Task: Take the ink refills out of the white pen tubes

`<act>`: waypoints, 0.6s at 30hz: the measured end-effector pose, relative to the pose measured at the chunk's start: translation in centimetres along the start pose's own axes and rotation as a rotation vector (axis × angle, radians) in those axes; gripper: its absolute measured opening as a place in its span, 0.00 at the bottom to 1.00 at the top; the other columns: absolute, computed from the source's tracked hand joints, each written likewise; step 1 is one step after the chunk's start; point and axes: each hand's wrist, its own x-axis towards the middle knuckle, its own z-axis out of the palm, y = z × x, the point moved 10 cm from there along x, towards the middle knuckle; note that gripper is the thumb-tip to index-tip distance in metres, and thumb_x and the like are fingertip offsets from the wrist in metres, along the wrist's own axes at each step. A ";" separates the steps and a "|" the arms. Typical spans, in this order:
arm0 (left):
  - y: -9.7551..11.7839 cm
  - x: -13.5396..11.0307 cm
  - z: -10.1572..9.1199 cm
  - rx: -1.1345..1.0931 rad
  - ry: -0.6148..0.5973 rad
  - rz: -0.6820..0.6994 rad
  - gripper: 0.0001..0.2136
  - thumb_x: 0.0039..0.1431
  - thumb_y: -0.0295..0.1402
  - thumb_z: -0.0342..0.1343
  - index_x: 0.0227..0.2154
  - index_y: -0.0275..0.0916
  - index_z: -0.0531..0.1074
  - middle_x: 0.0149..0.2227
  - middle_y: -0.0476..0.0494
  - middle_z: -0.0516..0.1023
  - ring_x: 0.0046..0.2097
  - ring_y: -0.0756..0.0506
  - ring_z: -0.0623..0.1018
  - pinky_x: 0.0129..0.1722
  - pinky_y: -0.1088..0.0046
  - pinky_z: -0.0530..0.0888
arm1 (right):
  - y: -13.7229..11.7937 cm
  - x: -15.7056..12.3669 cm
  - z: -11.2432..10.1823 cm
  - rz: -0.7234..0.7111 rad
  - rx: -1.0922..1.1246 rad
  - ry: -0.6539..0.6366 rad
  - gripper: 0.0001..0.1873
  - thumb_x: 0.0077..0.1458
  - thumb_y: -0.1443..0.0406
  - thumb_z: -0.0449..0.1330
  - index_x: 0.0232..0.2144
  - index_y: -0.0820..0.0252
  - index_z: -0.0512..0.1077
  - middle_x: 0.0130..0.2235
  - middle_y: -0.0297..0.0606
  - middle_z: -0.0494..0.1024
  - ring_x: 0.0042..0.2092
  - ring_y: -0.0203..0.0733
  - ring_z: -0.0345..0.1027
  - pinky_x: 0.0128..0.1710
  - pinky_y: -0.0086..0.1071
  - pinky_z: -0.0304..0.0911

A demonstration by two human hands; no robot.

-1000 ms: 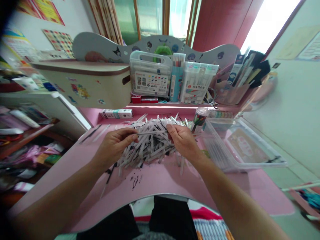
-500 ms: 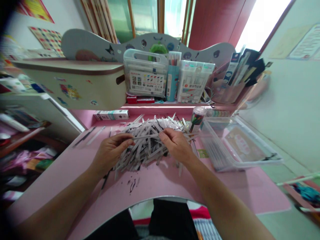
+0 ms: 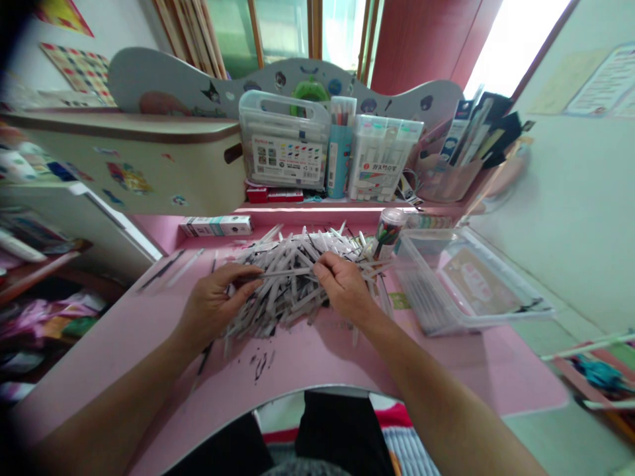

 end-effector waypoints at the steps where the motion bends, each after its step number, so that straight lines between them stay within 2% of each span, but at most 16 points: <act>1: 0.6 -0.1 0.4 0.030 -0.036 0.054 0.10 0.60 0.33 0.56 0.40 0.38 0.79 0.37 0.42 0.82 0.38 0.44 0.78 0.40 0.66 0.73 | -0.3 -0.1 0.4 -0.019 0.010 -0.025 0.14 0.62 0.61 0.52 0.26 0.58 0.65 0.24 0.29 0.64 0.29 0.34 0.57 0.31 0.29 0.53; 4: 1.3 -0.3 1.1 0.077 -0.095 0.113 0.10 0.61 0.34 0.54 0.40 0.39 0.77 0.36 0.42 0.81 0.39 0.42 0.78 0.41 0.64 0.72 | -1.0 -0.4 0.8 -0.064 0.091 -0.057 0.10 0.63 0.61 0.52 0.32 0.58 0.69 0.29 0.31 0.69 0.28 0.33 0.58 0.31 0.29 0.54; 6: 0.3 -0.2 0.3 0.020 -0.030 0.007 0.08 0.63 0.35 0.52 0.39 0.40 0.75 0.32 0.45 0.80 0.35 0.44 0.77 0.38 0.66 0.71 | -0.9 -0.5 -0.3 -0.079 0.178 0.024 0.09 0.64 0.60 0.51 0.40 0.57 0.69 0.34 0.32 0.71 0.28 0.32 0.58 0.29 0.28 0.54; 8: -1.3 -0.2 -1.1 -0.129 0.093 -0.152 0.07 0.65 0.37 0.50 0.39 0.41 0.70 0.29 0.48 0.78 0.32 0.46 0.76 0.35 0.69 0.71 | -0.7 -0.5 -2.0 -0.110 0.234 0.127 0.10 0.63 0.61 0.54 0.45 0.55 0.67 0.37 0.32 0.71 0.29 0.32 0.58 0.30 0.28 0.55; 12: -4.6 -0.6 -2.5 -0.467 0.291 -0.372 0.07 0.65 0.39 0.50 0.40 0.42 0.64 0.28 0.51 0.78 0.28 0.49 0.75 0.33 0.72 0.71 | -0.2 -0.6 -3.4 -0.165 0.178 0.192 0.10 0.61 0.66 0.56 0.45 0.55 0.68 0.36 0.32 0.69 0.33 0.34 0.62 0.33 0.29 0.57; 15: -6.6 -0.8 -2.4 -0.623 0.361 -0.454 0.07 0.63 0.38 0.53 0.39 0.41 0.65 0.27 0.52 0.78 0.27 0.50 0.76 0.31 0.74 0.71 | -0.4 -0.8 -3.5 -0.184 0.066 0.195 0.09 0.60 0.67 0.56 0.44 0.56 0.68 0.34 0.32 0.70 0.32 0.34 0.62 0.32 0.29 0.58; 18: -8.1 -1.0 -2.1 -0.720 0.396 -0.511 0.07 0.60 0.36 0.56 0.37 0.41 0.66 0.27 0.52 0.78 0.25 0.51 0.75 0.29 0.75 0.70 | -1.7 -1.1 -3.3 -0.248 -0.072 0.196 0.10 0.58 0.71 0.55 0.42 0.58 0.69 0.32 0.32 0.69 0.29 0.33 0.60 0.31 0.29 0.57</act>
